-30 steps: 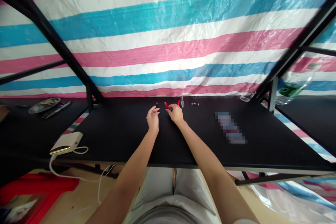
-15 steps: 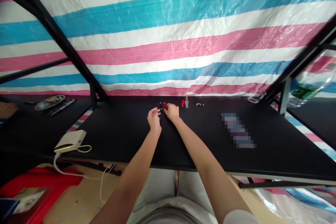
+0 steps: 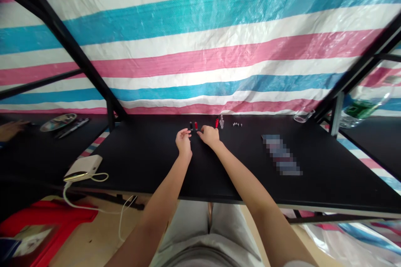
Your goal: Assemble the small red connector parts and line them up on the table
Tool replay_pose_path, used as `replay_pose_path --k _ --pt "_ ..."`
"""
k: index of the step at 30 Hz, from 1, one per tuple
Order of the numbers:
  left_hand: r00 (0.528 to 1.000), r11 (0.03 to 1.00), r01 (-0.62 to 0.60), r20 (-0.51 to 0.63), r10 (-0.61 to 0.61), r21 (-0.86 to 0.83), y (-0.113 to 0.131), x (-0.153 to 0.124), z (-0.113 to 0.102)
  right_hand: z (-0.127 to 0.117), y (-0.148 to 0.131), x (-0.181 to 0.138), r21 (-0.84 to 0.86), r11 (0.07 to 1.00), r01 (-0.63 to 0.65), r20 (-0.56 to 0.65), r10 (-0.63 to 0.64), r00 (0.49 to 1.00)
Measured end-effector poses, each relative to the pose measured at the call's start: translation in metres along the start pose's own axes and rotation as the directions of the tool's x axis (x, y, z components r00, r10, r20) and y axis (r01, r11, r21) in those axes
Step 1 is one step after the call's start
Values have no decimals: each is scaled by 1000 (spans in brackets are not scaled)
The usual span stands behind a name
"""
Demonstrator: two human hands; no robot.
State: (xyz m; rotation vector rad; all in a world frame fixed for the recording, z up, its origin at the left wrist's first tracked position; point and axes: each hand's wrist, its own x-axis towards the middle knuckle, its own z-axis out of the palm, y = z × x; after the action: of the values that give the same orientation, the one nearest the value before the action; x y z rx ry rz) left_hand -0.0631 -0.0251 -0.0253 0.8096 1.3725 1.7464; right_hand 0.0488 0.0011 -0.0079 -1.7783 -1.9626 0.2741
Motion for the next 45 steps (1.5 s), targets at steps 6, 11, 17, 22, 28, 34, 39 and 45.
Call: replay_pose_path --k 6,11,17,22,28,34,39,45 --pt "953 966 -223 234 189 128 -2 -10 4 -15 51 -33 222 975 18 -444 85 892" --pt "659 721 -643 667 349 258 0 -40 23 -6 77 -38 240 971 -2 -513 129 849" --pt "615 526 -729 757 220 439 -2 -34 60 2 85 -33 240 971 4 -486 117 866" --pt "618 521 -737 741 261 431 -13 -13 79 9 90 -30 201 979 -8 -422 94 902" --pt "647 486 -733 709 281 476 -15 -8 85 10 89 -29 150 988 -41 -311 87 946" --pt "688 329 -718 697 200 614 -5 -14 65 6 82 -30 8 993 -117 -150 117 982" --pt "777 562 -590 597 199 580 -8 -21 36 6 78 -30 -56 989 -135 -96 129 987" --pt "851 822 -453 443 283 345 -8 -23 19 7 77 -33 -61 991 -117 -138 107 985"
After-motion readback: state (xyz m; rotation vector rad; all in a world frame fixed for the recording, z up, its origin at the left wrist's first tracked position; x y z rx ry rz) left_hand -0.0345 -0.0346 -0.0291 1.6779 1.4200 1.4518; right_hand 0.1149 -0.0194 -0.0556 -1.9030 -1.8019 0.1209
